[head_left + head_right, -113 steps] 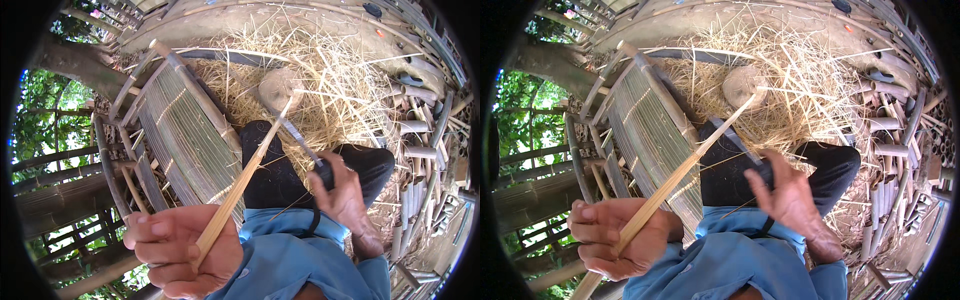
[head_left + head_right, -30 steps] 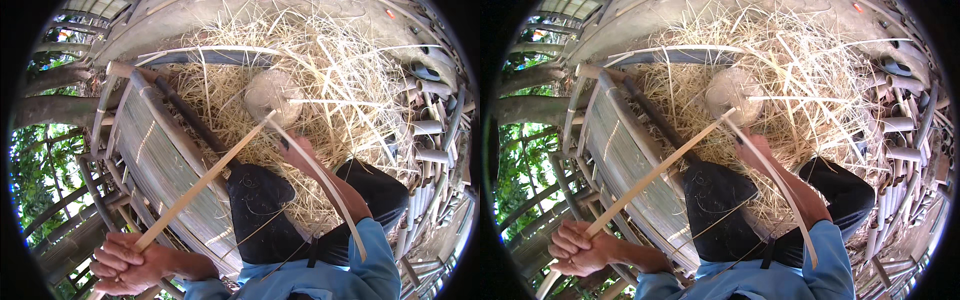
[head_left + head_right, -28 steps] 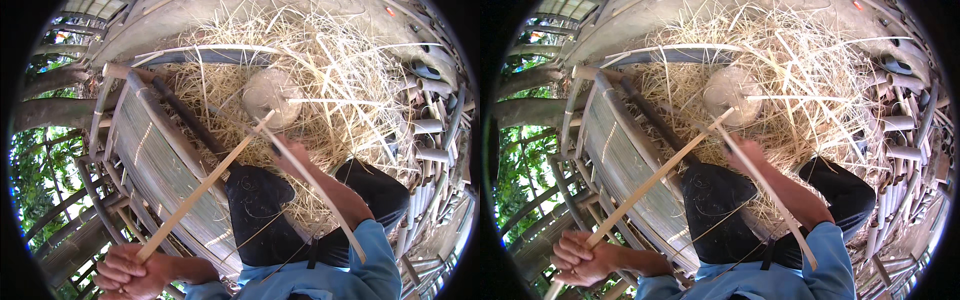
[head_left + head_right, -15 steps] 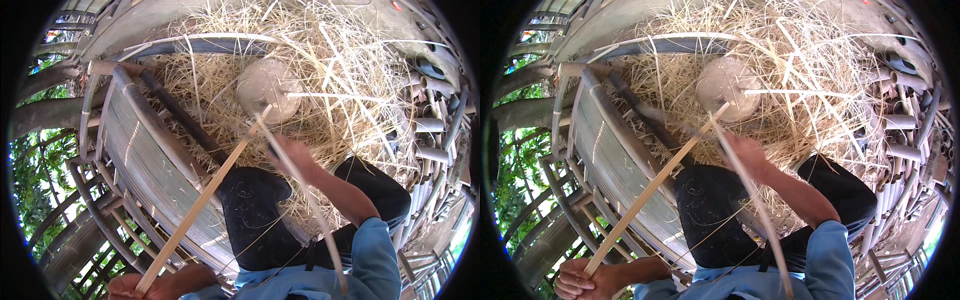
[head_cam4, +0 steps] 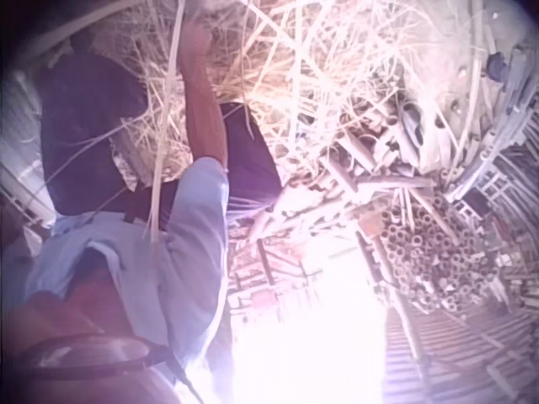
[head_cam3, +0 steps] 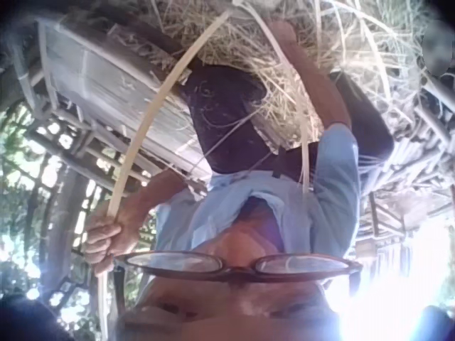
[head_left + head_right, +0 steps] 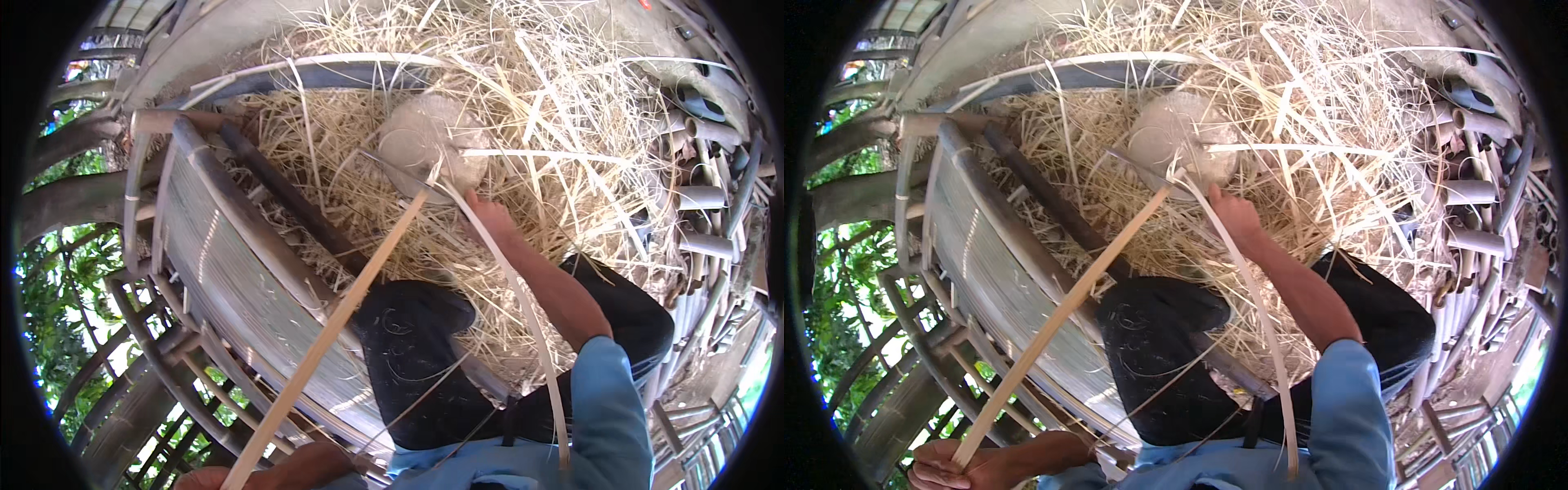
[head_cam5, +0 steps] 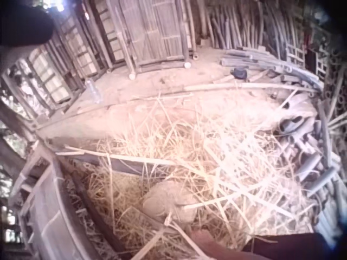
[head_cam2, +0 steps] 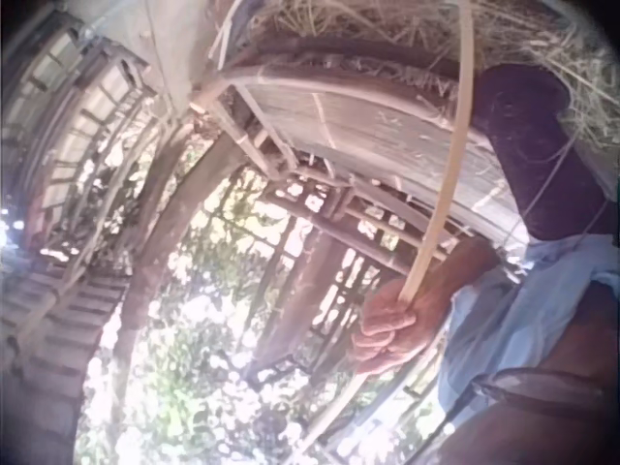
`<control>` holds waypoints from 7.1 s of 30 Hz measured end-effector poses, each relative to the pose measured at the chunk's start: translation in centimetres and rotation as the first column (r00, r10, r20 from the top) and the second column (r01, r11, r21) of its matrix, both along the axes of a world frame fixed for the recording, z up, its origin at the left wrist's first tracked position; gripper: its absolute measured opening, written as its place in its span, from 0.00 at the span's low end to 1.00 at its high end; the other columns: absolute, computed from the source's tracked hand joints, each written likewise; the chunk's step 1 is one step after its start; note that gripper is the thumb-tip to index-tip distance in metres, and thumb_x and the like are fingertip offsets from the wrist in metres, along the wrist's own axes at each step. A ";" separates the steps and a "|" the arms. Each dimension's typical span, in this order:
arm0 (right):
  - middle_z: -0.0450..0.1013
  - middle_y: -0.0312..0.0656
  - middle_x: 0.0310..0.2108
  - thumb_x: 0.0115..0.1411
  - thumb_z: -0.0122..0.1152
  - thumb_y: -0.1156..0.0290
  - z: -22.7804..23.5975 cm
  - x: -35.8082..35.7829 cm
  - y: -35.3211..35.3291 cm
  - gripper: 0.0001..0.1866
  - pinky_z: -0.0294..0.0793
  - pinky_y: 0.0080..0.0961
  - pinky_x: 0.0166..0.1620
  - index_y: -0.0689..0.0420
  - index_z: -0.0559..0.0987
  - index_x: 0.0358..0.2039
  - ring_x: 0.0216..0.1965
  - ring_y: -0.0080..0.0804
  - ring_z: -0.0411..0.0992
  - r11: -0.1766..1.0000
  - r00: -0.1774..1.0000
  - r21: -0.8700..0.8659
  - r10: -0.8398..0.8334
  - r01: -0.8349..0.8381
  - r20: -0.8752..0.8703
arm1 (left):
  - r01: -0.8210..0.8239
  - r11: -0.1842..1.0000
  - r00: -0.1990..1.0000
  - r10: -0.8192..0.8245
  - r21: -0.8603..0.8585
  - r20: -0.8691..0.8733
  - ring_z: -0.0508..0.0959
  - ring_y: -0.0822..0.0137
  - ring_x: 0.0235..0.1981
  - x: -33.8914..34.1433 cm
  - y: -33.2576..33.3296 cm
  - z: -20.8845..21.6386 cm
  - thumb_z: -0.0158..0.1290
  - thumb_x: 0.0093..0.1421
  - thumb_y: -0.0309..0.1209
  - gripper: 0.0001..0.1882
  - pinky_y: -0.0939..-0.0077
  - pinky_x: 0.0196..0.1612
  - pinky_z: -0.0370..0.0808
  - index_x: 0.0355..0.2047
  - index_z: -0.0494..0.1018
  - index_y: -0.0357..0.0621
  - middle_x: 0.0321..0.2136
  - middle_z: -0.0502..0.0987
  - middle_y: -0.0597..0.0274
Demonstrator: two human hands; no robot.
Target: The person shaves thin strips of bamboo using a knife, holding the bamboo piece against a wooden block on the ground.
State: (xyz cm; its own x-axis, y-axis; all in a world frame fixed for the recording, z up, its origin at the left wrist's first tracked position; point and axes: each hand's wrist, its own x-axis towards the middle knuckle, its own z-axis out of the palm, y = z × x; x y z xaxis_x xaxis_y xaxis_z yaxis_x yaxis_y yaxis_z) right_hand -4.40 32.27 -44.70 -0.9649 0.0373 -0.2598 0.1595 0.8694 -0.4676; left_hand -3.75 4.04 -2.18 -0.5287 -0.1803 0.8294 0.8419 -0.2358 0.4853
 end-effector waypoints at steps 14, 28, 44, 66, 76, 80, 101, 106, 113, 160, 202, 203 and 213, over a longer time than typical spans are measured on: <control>0.75 0.56 0.20 0.63 0.62 0.62 1.8 0.5 -1.3 0.21 0.79 0.48 0.26 0.65 0.68 0.45 0.22 0.59 0.77 0.957 0.993 -0.272 -0.114 0.100 -0.037 | 0.046 0.998 0.999 -0.047 0.049 0.019 0.58 0.81 0.08 0.4 -1.1 -0.2 0.39 0.73 0.49 0.23 0.84 0.13 0.54 0.23 0.60 0.52 0.12 0.55 0.77; 0.75 0.52 0.22 0.64 0.61 0.61 2.9 1.2 -1.7 0.16 0.78 0.46 0.25 0.58 0.67 0.42 0.21 0.55 0.77 0.966 0.996 -0.257 -0.051 0.029 -0.079 | 0.446 0.881 0.888 -0.413 0.158 -0.204 0.57 0.87 0.07 -1.1 -0.7 -0.8 0.36 0.71 0.31 0.17 0.88 0.13 0.51 0.22 0.59 0.53 0.10 0.54 0.80; 0.76 0.51 0.22 0.65 0.59 0.60 -4.2 3.3 -0.6 0.18 0.76 0.48 0.26 0.58 0.70 0.48 0.21 0.56 0.76 0.947 0.967 -0.196 -0.255 0.253 0.018 | -0.146 0.989 0.982 0.148 -0.025 0.113 0.59 0.77 0.10 0.9 -2.6 0.0 0.32 0.72 0.57 0.29 0.79 0.15 0.60 0.20 0.57 0.52 0.14 0.55 0.73; 0.80 0.50 0.30 0.63 0.66 0.53 14.3 2.2 16.2 0.22 0.81 0.35 0.28 0.58 0.78 0.47 0.27 0.35 0.80 0.787 0.699 -0.131 -0.601 0.603 -0.388 | 0.001 0.931 0.977 -0.079 0.366 0.198 0.52 0.72 0.14 1.5 -5.4 -0.8 0.47 0.57 0.44 0.16 0.74 0.23 0.55 0.27 0.66 0.43 0.14 0.53 0.69; 0.79 0.50 0.27 0.57 0.72 0.58 14.6 3.2 -0.1 0.20 0.78 0.35 0.29 0.61 0.81 0.41 0.22 0.40 0.77 0.887 0.919 -0.360 -0.363 0.289 -0.155 | -0.230 0.967 0.929 0.185 0.112 0.320 0.74 0.54 0.45 -0.2 -4.3 0.0 0.45 0.73 0.38 0.14 0.53 0.55 0.72 0.45 0.70 0.39 0.31 0.74 0.52; 0.77 0.49 0.25 0.49 0.79 0.58 19.5 3.9 -2.1 0.24 0.78 0.38 0.34 0.62 0.78 0.35 0.28 0.46 0.79 0.909 0.896 -0.322 -0.355 0.265 -0.266 | -0.183 0.968 0.923 0.108 0.174 0.370 0.81 0.49 0.41 -2.4 -4.2 1.0 0.42 0.74 0.44 0.18 0.50 0.54 0.75 0.47 0.69 0.42 0.25 0.78 0.56; 0.78 0.42 0.24 0.42 0.84 0.63 33.7 16.4 -9.3 0.29 0.75 0.30 0.32 0.61 0.73 0.36 0.25 0.31 0.75 0.958 0.943 -0.256 0.040 -0.130 -0.329 | -0.246 0.700 0.860 -0.161 0.670 0.484 0.81 0.58 0.43 6.7 -12.4 -0.3 0.46 0.73 0.32 0.09 0.63 0.50 0.81 0.46 0.68 0.40 0.28 0.78 0.56; 0.76 0.46 0.23 0.45 0.81 0.63 34.8 17.7 -10.2 0.27 0.73 0.41 0.33 0.55 0.73 0.40 0.27 0.49 0.76 0.989 0.831 -0.146 -0.079 -0.002 -0.550 | -0.440 0.848 0.790 0.208 0.296 0.577 0.80 0.65 0.39 9.6 -13.7 -1.2 0.53 0.68 0.27 0.14 0.68 0.46 0.79 0.52 0.67 0.40 0.35 0.78 0.58; 0.78 0.44 0.26 0.42 0.80 0.68 34.9 18.2 -10.0 0.29 0.68 0.45 0.41 0.52 0.73 0.43 0.31 0.51 0.76 0.997 0.785 0.049 -0.022 0.066 -0.620 | -0.562 0.473 0.377 0.877 -0.679 0.300 0.72 0.77 0.23 13.0 -17.2 -1.4 0.70 0.54 0.40 0.24 0.76 0.22 0.65 0.47 0.79 0.40 0.25 0.76 0.61; 0.68 0.52 0.41 0.49 0.75 0.77 29.2 16.5 2.2 0.23 0.67 0.43 0.53 0.65 0.71 0.40 0.46 0.51 0.68 0.972 0.729 -0.218 -0.211 0.086 -0.652 | 0.018 0.328 0.819 0.537 -0.945 0.202 0.74 0.64 0.18 -3.1 -4.3 -5.4 0.44 0.72 0.34 0.17 0.69 0.17 0.73 0.35 0.74 0.32 0.23 0.75 0.54; 0.72 0.46 0.30 0.50 0.77 0.73 28.4 14.4 -9.5 0.21 0.74 0.33 0.40 0.64 0.75 0.40 0.32 0.37 0.71 0.986 0.900 -0.169 -0.064 -0.011 -0.432 | -0.507 0.122 -0.027 0.987 -0.853 0.157 0.82 0.41 0.26 15.0 -34.5 -29.2 0.52 0.65 0.36 0.17 0.56 0.27 0.75 0.35 0.81 0.31 0.21 0.75 0.31; 0.72 0.46 0.30 0.50 0.77 0.73 28.1 14.3 -9.5 0.21 0.74 0.33 0.40 0.64 0.75 0.40 0.32 0.37 0.71 0.988 0.889 -0.150 -0.041 -0.031 -0.456 | -0.510 0.127 -0.025 0.986 -0.851 0.163 0.82 0.41 0.26 14.5 -34.7 -29.3 0.52 0.65 0.36 0.17 0.56 0.27 0.75 0.35 0.81 0.31 0.21 0.75 0.31; 0.73 0.45 0.32 0.51 0.76 0.73 27.0 13.8 -11.1 0.20 0.73 0.32 0.42 0.64 0.75 0.40 0.33 0.35 0.71 0.980 0.921 -0.186 -0.005 -0.073 -0.389 | -0.142 0.158 -0.176 0.967 -0.977 0.182 0.82 0.43 0.38 13.8 -42.0 -31.2 0.52 0.62 0.36 0.10 0.47 0.41 0.77 0.36 0.80 0.45 0.34 0.81 0.46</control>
State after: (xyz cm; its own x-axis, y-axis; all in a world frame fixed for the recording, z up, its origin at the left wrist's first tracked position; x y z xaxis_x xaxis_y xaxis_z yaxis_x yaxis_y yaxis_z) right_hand 9.42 21.15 -17.75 -0.9909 -0.0108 0.1343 -0.0957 0.7576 -0.6456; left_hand 10.05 -37.94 -33.34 -0.6892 -0.7042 0.1706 -0.5875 0.6809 0.4372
